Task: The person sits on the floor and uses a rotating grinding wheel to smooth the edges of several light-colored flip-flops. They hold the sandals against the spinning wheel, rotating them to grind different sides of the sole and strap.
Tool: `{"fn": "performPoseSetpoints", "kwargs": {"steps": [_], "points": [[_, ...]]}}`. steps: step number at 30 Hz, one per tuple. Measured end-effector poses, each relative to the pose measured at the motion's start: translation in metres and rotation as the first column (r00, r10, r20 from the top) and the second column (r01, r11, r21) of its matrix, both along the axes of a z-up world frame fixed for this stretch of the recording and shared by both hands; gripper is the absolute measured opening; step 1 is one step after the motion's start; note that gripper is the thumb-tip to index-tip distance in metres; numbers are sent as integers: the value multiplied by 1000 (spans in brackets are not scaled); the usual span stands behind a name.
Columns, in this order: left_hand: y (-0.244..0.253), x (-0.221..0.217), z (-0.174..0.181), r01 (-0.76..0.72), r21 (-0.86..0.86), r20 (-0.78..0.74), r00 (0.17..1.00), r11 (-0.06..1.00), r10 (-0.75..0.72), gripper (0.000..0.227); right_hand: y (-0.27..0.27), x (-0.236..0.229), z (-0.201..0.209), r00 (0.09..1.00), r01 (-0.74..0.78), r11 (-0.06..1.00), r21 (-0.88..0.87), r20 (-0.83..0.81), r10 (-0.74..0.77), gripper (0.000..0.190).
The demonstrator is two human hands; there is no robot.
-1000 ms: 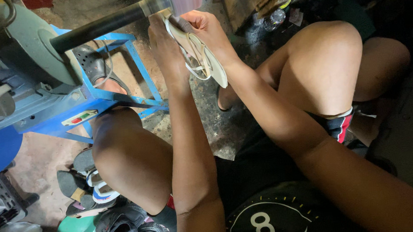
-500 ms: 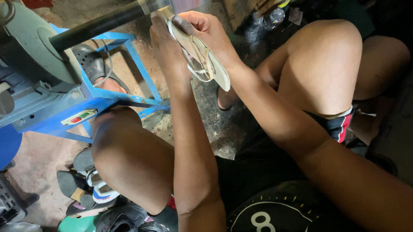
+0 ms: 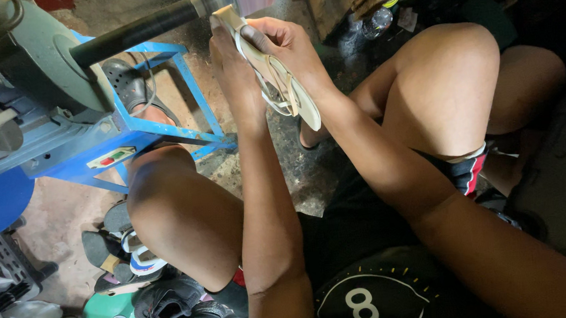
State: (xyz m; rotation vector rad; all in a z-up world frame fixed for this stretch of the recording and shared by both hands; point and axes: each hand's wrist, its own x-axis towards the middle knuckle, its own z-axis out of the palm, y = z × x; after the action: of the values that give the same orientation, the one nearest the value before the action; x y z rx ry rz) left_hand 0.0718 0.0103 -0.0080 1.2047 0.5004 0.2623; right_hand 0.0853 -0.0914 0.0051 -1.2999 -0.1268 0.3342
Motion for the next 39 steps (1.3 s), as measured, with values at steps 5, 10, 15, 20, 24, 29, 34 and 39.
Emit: {"fn": "performPoseSetpoints", "kwargs": {"steps": [5, 10, 15, 20, 24, 29, 34, 39], "points": [[0, -2, 0, 3, 39, -21, 1000, 999, -2, 59, 0, -5, 6, 1000, 13, 1000, 4, -1, -13, 27], [-4, -4, -3, -3, -100, 35, 999, 995, 7, 55, -3, -13, 14, 1000, 5, 1000, 13, -12, -4, 27], [-5, -8, -6, -3, -62, 71, 997, 998, 8, 53, -2, -16, 15, 1000, 16, 1000, 17, 1, -16, 27], [-4, -15, -6, 34, 106, 59, 997, 994, -41, 54, -6, -19, 12, 996, 16, 998, -68, 94, -10, 25], [2, -24, -18, 233, -255, 158, 968, 939, -197, 55, -18, -30, 13, 927, 148, 915, -376, 375, 4, 30], [12, -30, -44, 290, -414, 112, 957, 863, -268, 52, -24, -52, 16, 901, 243, 936, -256, 416, -121, 43], [8, -41, -30, 418, -238, 338, 882, 877, -329, 48, -38, -68, 32, 863, 269, 937, -225, 487, -130, 44], [-5, -65, 28, 505, -612, 435, 857, 608, -274, 54, -48, -85, 58, 906, 150, 989, 10, 398, -142, 37]]}}
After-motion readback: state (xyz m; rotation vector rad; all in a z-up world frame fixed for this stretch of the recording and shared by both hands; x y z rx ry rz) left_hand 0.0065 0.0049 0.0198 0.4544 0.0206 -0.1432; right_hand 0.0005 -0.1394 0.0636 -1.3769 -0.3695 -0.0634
